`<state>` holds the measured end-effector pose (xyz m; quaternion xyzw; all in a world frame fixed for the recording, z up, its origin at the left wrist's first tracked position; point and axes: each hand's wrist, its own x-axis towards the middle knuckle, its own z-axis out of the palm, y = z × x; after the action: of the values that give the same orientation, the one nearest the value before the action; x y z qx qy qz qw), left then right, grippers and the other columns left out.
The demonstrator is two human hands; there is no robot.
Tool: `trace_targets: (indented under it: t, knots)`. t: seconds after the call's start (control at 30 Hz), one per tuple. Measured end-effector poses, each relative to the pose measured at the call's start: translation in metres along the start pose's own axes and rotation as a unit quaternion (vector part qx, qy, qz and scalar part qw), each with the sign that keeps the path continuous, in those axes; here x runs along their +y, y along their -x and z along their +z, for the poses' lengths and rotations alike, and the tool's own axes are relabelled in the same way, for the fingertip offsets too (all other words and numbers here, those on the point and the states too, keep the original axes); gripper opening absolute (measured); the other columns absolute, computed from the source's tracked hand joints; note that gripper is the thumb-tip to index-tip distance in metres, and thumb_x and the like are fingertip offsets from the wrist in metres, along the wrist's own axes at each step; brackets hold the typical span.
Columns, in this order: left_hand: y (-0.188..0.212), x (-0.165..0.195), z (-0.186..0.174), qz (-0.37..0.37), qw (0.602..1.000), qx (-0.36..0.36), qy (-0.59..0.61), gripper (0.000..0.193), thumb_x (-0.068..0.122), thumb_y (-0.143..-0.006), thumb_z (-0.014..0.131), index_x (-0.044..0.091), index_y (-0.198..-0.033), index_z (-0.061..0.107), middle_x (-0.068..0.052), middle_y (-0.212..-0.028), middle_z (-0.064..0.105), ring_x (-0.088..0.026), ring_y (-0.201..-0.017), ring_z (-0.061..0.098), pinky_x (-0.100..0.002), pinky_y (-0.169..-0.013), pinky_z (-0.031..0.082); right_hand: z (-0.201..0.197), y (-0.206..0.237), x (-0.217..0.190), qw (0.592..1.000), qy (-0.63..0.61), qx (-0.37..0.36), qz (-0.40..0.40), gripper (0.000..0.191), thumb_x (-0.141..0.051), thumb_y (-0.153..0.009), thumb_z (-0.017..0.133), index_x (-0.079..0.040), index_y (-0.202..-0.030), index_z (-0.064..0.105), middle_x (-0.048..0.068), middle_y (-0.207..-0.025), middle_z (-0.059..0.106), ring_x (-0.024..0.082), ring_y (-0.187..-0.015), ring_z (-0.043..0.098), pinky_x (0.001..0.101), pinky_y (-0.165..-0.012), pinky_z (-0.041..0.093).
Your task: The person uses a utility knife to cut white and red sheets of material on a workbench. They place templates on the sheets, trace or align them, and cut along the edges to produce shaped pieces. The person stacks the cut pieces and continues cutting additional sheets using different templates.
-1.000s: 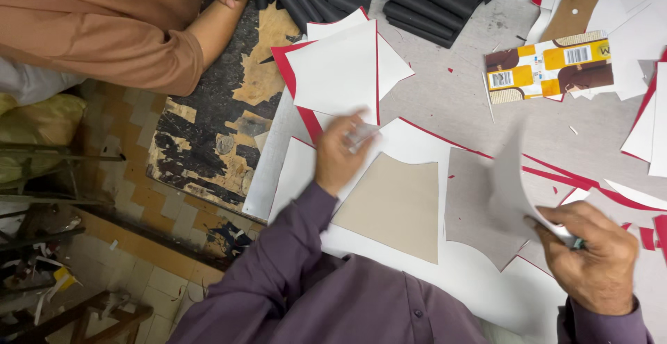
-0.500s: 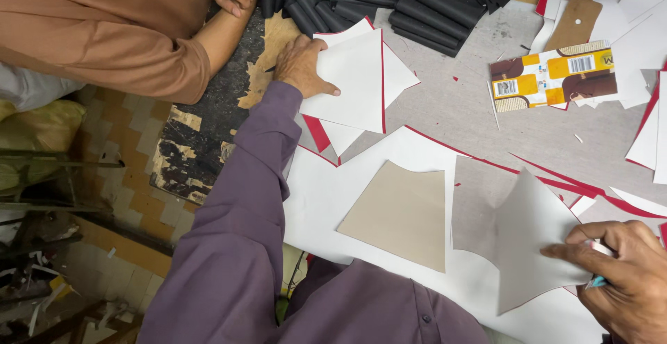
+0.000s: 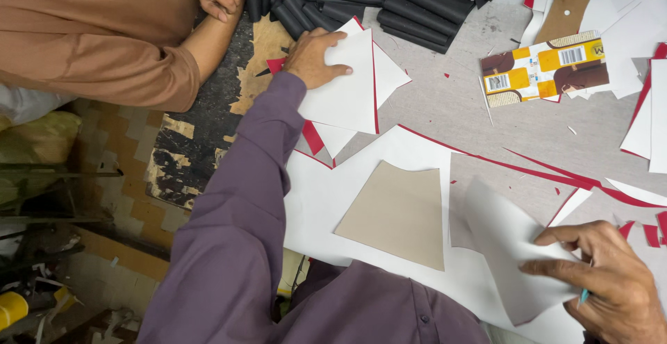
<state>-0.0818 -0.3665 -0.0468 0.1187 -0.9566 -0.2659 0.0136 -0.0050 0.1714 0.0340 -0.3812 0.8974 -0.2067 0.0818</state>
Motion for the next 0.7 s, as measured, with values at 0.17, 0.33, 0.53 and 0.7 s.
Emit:
trace_targets:
  t: [0.17,0.33,0.53,0.7]
  knots:
    - [-0.021,0.021,0.009,-0.063,0.997,-0.019,-0.026,0.079,0.025,-0.063,0.098,0.024,-0.135,0.064,-0.007,-0.133,0.057,-0.03,-0.13,0.048,-0.042,-0.111,0.041,0.002,-0.013,-0.011,0.972,-0.156,0.028,-0.171,0.034,-0.017,-0.058,0.085,-0.029,-0.09,0.084,-0.005,-0.115,0.074,0.015,-0.112,0.065,0.03,-0.091,0.056]
    - [-0.026,0.035,0.001,-0.084,0.994,-0.046,-0.055,0.085,0.022,-0.059,0.098,0.022,-0.136,0.06,-0.005,-0.131,0.058,-0.031,-0.129,0.049,-0.044,-0.111,0.04,0.024,-0.048,0.009,0.994,-0.091,-0.065,0.008,0.046,0.011,-0.055,0.072,-0.021,-0.086,0.083,0.003,-0.134,0.065,0.023,-0.117,0.067,0.0354,-0.089,0.059]
    - [-0.036,0.041,0.0,-0.072,0.989,-0.072,-0.107,0.062,0.022,-0.061,0.099,0.022,-0.118,0.073,-0.006,-0.132,0.06,-0.032,-0.132,0.047,-0.042,-0.111,0.04,0.054,-0.04,0.051,0.983,-0.044,-0.094,0.148,0.055,0.019,-0.065,0.064,-0.022,-0.096,0.083,0.001,-0.151,0.057,0.024,-0.128,0.063,0.0363,-0.09,0.059]
    - [-0.031,0.031,0.007,-0.061,0.997,-0.046,-0.017,0.069,0.012,-0.061,0.096,0.014,-0.12,0.06,-0.009,-0.116,0.069,-0.033,-0.114,0.065,-0.044,-0.095,0.052,0.067,-0.015,0.067,0.944,-0.24,-0.057,0.219,0.062,0.016,-0.075,0.061,-0.008,-0.132,0.063,0.013,-0.151,0.053,0.032,-0.13,0.056,0.0413,-0.097,0.053]
